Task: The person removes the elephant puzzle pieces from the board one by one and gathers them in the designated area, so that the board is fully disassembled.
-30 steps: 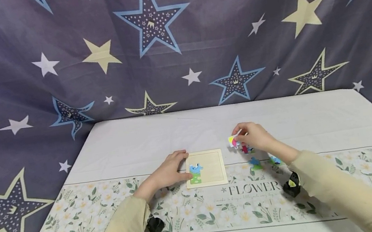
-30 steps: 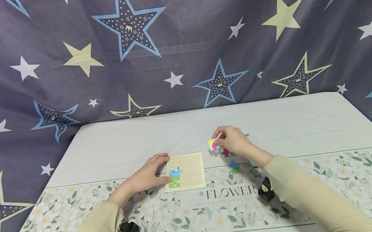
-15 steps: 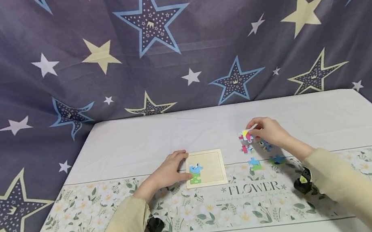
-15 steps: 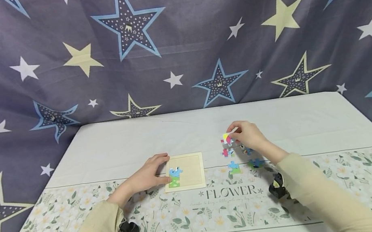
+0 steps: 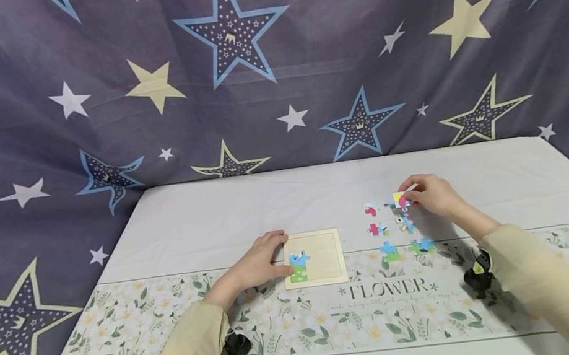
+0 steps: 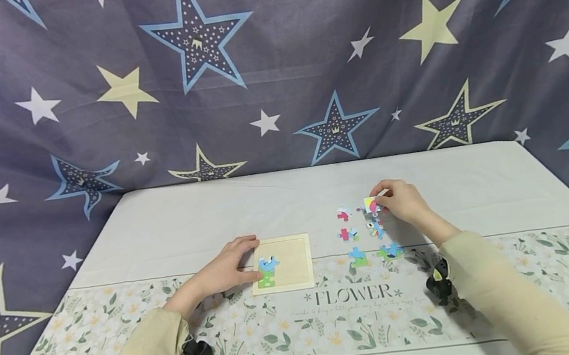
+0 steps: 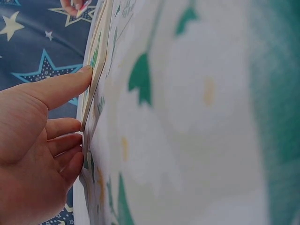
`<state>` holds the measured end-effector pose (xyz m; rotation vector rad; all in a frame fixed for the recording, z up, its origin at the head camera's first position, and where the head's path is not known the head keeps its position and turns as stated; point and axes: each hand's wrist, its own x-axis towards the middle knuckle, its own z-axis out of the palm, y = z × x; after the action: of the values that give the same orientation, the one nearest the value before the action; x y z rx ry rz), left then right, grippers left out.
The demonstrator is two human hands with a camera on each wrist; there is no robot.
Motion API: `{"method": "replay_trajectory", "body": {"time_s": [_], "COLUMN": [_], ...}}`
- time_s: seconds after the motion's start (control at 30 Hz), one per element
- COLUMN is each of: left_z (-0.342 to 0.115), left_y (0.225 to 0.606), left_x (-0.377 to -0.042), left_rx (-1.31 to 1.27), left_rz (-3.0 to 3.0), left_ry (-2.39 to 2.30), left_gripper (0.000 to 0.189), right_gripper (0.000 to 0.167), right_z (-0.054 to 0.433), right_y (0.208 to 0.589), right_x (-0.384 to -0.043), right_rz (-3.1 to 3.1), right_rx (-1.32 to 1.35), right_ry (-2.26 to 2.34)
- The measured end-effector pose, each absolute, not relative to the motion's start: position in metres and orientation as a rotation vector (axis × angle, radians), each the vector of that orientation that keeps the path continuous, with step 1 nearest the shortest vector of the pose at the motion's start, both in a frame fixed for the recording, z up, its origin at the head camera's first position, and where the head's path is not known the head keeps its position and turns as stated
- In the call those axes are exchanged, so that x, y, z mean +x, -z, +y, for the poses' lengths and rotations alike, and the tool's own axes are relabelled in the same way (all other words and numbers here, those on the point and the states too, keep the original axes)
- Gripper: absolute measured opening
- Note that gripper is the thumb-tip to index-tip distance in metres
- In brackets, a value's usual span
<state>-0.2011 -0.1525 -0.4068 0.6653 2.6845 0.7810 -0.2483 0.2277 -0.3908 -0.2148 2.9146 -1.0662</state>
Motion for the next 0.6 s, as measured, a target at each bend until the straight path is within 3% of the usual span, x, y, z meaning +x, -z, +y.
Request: {"method": "replay_trajectory", "body": {"time_s": [0.6], "left_z": [-0.153], "left_y": [0.406], "left_x": [-0.201], "left_rx": [0.671], "left_rz": [2.678], "left_ry": [-0.789], "left_gripper": [0.07], "right_gripper": [0.02], "right_z": [0.25], "right_y": [0.398], "right_x": [-0.256], "right_rz": [2.936], "right_rx": [-0.074], "right_ry": [1.018]}}
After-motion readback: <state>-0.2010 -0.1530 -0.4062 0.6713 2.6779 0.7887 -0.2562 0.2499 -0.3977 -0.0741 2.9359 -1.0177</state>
